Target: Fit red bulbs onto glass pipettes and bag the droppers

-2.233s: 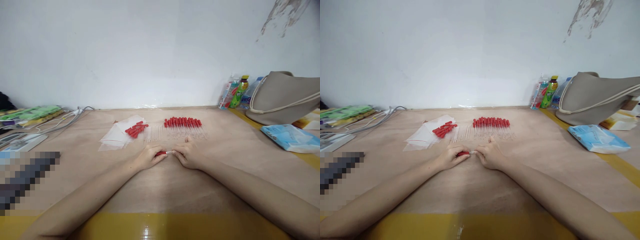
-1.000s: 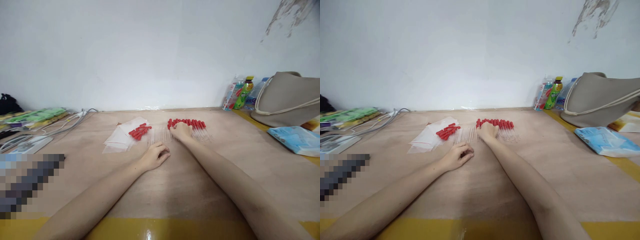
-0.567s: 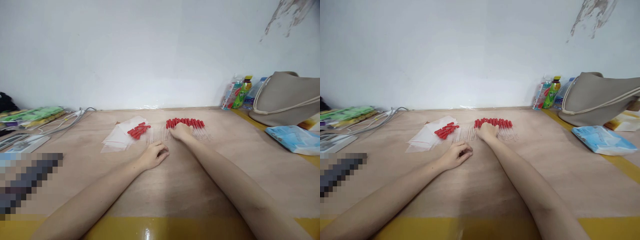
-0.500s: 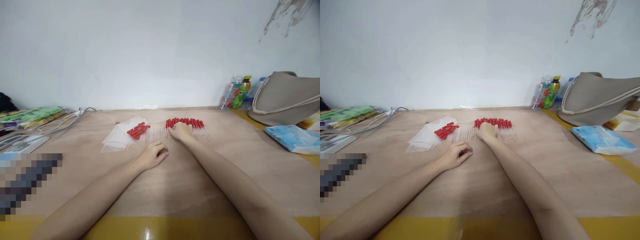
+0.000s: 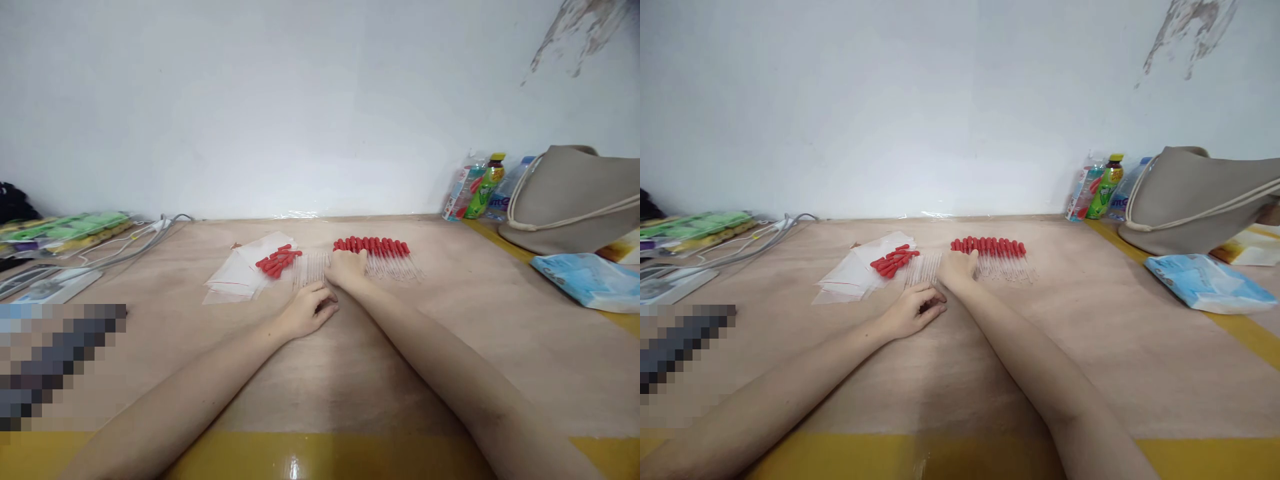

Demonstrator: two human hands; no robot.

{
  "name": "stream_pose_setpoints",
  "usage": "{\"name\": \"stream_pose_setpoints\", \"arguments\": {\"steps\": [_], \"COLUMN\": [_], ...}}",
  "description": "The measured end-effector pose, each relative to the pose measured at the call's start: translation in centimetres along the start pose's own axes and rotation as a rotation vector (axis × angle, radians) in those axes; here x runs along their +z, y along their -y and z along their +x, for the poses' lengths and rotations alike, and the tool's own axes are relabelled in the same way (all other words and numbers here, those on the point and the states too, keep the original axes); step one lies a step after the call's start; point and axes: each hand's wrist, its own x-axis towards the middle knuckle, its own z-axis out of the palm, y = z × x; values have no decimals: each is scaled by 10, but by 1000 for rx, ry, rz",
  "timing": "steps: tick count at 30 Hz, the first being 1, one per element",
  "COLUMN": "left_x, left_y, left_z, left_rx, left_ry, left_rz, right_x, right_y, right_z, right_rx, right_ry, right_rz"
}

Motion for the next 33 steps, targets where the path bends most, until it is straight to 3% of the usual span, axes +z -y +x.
{"name": "stream_pose_setpoints", "arguments": {"steps": [10,14,20,27,33], "left_x": [2,-6,-40,-66,-68], "left_y": [1,8,38,63,65], "left_z": [-1,-3,-4,-6,-5], "left_rx": [17,-50,-288,-570,-645], "left_ry": [-18,-143,-330,-266,-172], "left_rz": [20,176,575,656,649], "right_x": [1,0,10,7,1], "right_y": [4,-9,-54,-107,-116], "right_z": [-8,-28,-61,-96,-101], "right_rx": [34,-27,-300,-532,-578], "right_ry": [30,-128,-336,-467,-433], "right_rz": [10,12,102,252,261]}}
